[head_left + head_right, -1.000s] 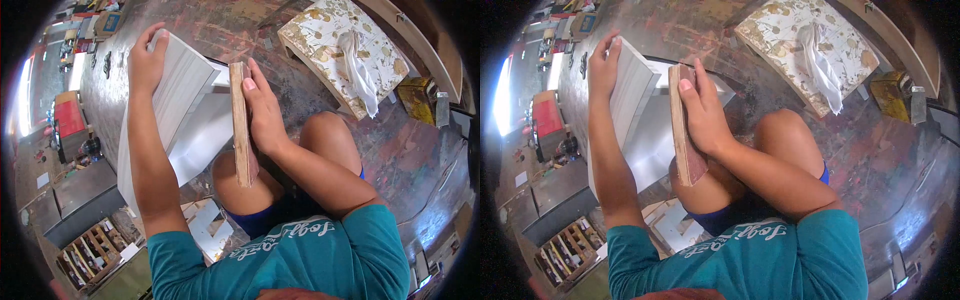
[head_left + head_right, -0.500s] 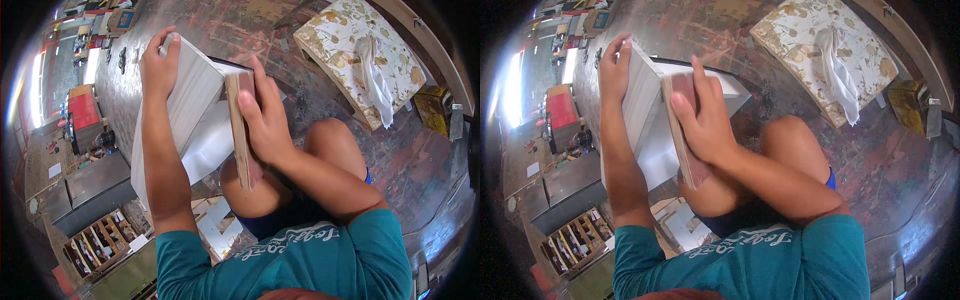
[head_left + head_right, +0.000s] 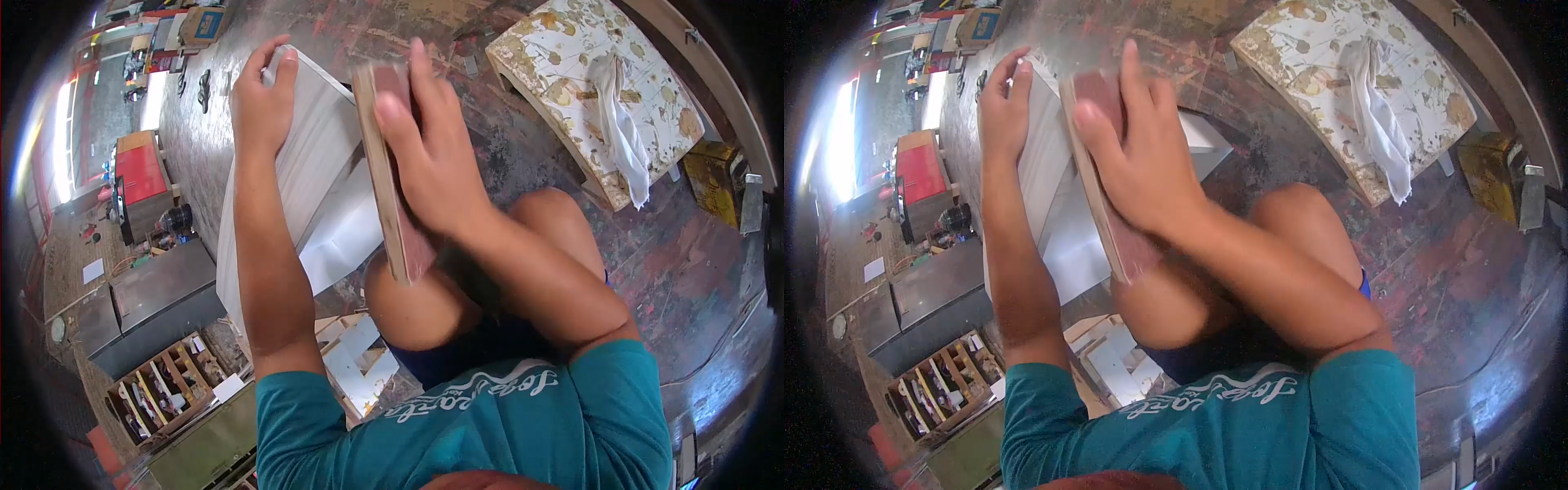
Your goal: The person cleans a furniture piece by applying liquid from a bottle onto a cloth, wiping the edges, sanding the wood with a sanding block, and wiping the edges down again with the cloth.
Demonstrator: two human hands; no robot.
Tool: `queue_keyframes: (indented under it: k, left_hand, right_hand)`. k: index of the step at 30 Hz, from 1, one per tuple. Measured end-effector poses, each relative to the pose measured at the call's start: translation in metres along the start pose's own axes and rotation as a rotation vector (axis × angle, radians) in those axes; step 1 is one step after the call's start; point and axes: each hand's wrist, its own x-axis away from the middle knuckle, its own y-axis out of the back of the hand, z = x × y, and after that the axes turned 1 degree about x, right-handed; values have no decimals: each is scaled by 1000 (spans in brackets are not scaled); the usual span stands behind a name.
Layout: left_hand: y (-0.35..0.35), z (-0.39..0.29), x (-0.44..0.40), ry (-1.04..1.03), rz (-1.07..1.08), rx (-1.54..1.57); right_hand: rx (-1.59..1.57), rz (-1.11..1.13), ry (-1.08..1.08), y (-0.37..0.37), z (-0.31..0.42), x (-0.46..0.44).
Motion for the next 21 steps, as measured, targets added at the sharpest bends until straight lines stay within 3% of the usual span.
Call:
queue_keyframes:
  k: [2,5,12,17,21]
  left_hand:
    - [0,6,-2,2,18,7]
    - [3,9,-6,10,32,20]
    - [3,8,-4,40,52,94]
    - [3,1,-4,43,46,83]
    - [4,-2,-2,63,47,49]
  right_hand:
    - [-10,9,-28,-2,0,-13]
    - [-48,115,-164,10,-2,36]
    - [294,208,-327,49,-10,40]
    - [692,349,-269,72,-13,24]
    - [812,416,-186,72,-25,31]
